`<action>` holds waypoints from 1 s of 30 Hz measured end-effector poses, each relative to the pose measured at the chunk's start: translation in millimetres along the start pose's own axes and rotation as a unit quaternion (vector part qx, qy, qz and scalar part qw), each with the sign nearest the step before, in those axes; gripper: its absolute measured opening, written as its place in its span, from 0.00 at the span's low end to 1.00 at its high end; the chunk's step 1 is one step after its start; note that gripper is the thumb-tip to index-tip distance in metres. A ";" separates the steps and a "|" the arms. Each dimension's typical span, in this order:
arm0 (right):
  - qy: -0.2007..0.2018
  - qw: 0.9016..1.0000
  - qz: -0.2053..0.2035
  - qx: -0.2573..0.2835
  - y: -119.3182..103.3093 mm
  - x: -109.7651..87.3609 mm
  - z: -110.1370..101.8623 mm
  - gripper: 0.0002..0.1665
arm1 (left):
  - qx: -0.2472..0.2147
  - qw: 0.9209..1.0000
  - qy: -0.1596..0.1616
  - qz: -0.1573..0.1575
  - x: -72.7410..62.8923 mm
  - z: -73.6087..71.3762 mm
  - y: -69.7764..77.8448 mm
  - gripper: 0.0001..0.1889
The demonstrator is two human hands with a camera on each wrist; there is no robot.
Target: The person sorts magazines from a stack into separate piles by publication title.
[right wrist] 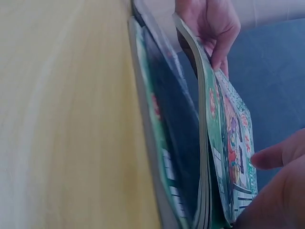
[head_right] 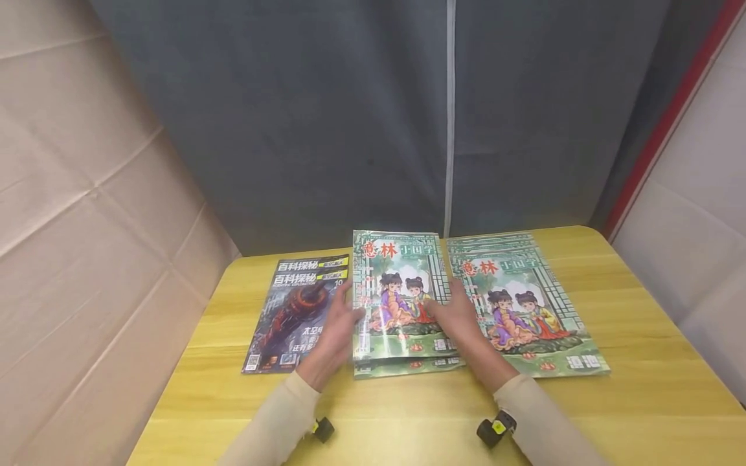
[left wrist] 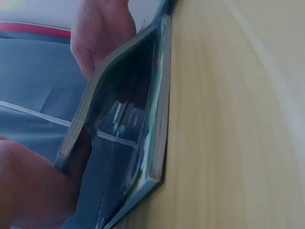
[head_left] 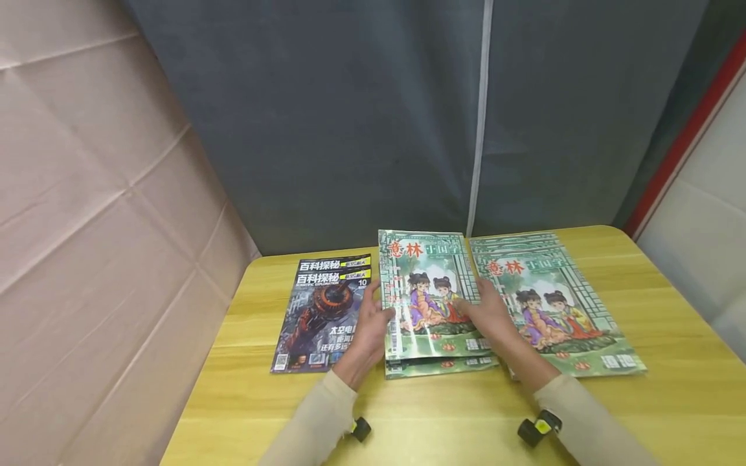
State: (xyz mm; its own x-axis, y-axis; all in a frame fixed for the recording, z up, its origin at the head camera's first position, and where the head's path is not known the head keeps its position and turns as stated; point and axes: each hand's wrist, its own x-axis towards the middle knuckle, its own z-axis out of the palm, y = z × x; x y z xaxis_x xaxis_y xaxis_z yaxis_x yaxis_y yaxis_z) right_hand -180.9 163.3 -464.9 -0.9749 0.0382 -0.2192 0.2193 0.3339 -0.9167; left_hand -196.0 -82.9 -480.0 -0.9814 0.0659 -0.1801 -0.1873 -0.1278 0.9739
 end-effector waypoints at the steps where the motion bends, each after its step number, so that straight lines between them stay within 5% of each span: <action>1: -0.003 1.000 0.000 0.009 -1.4 -1.5 -3.7 0.56 | -0.002 1.000 0.001 -0.001 -1.6 1.3 1.1 0.44; 8: -0.007 0.997 0.041 0.063 -6.0 -2.1 -40.3 0.47 | -0.043 0.998 -0.039 -0.011 -13.4 16.8 2.8 0.45; 16: 0.004 0.997 0.049 0.065 19.7 -3.6 -82.2 0.41 | -0.063 0.993 -0.093 -0.039 -21.5 49.7 -4.7 0.44; 24: 0.042 0.997 0.051 -0.035 49.8 -7.7 -131.1 0.41 | -0.037 0.985 -0.158 -0.055 -27.0 100.7 -18.1 0.39; 30: 0.052 0.992 0.078 -0.088 64.3 -13.4 -168.4 0.47 | -0.028 0.981 -0.178 -0.066 -31.0 138.0 -20.3 0.39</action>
State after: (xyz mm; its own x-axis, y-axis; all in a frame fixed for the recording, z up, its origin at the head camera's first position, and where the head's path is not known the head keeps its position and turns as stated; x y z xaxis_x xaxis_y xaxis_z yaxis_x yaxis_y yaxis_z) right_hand -160.2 342.8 -464.7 -0.9305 0.1961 -0.3095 0.3662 0.4749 -0.8002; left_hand -156.1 54.3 -475.2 -0.8738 0.4260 -0.2345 -0.3234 -0.1489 0.9345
